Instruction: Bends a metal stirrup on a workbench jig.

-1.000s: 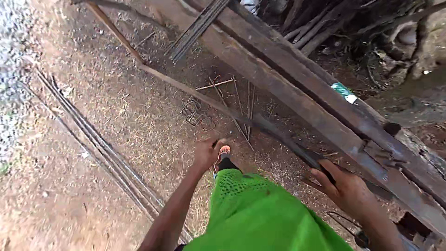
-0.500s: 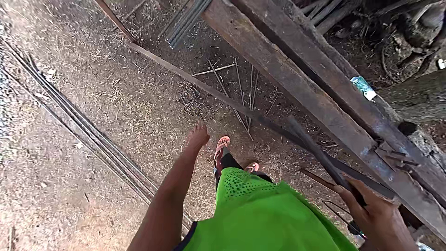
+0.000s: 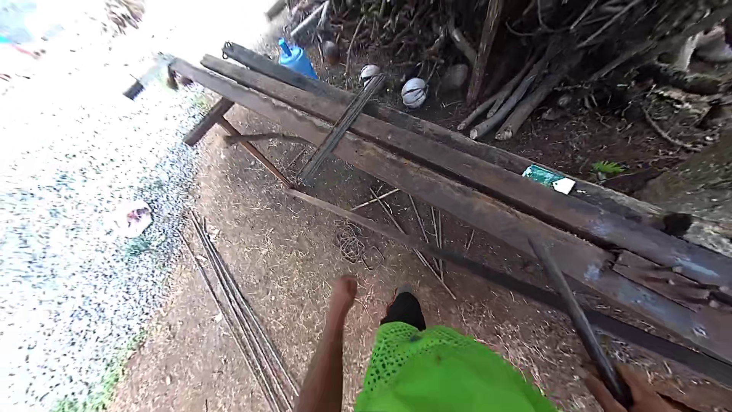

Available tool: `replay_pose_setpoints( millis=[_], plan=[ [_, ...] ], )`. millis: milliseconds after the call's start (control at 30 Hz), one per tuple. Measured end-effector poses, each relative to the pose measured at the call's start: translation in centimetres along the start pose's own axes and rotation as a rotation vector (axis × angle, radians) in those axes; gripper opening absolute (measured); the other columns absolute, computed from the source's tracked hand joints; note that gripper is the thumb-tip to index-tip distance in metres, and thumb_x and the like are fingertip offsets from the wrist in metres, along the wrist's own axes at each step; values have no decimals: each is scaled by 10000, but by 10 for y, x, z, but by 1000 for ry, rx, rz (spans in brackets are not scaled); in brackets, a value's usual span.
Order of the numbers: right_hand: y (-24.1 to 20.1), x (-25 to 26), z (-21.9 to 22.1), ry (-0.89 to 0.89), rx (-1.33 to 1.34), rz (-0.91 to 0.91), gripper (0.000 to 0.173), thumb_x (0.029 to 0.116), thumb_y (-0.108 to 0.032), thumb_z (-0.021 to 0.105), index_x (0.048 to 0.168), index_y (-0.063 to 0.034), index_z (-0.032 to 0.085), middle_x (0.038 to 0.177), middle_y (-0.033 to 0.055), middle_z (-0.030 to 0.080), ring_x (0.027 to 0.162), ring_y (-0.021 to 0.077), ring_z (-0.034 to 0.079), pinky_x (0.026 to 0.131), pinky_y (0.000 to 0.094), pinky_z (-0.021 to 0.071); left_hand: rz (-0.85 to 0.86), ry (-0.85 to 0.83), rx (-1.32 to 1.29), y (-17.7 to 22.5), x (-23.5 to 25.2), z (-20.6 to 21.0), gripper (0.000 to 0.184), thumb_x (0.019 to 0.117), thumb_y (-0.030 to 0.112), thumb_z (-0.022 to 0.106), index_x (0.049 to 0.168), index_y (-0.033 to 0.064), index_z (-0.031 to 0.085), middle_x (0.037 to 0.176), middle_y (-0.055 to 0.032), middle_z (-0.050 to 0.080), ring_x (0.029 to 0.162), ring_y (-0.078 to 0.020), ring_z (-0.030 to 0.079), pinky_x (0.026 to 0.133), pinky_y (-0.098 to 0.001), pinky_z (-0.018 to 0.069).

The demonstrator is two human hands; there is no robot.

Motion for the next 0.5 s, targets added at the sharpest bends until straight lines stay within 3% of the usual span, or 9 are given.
replay_pose_setpoints(
  millis=[133,233,333,500],
  plan=[
    [-12,7,0,-18,-20,-45,491,1013,-352,607,1221,93,607,949,309,666,818,487,661,732,690,499,160,383,-2,108,10,-180,365,1092,224,469,1285,-11,670,1153,-256,711,1090,-424,684,993,-629,494],
    [-31,10,-5,64,-56,-83,484,1000,-399,622,1167,55,642,867,278,678,745,468,666,662,681,499,312,522,23,178,47,-264,335,1089,240,498,1259,25,691,1127,-260,714,1065,-455,680,951,-691,482],
    [-51,13,-4,126,-79,-32,452,991,-385,639,1164,31,665,887,279,697,777,486,683,676,692,507,399,511,95,236,120,-309,327,1080,219,495,1241,23,701,1149,-276,705,1110,-486,659,972,-717,458],
    [-89,21,11,167,-66,113,449,1003,-377,625,1184,32,667,935,284,702,819,489,687,693,689,508,356,362,228,286,249,-323,342,1063,231,504,1230,16,710,1189,-306,688,1160,-518,633,986,-732,443]
  ],
)
Point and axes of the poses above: each hand's wrist, its own x-axis towards the middle knuckle, its own z-axis out of the palm, y = z × x, the point moved 10 cm from there along x, towards the middle knuckle
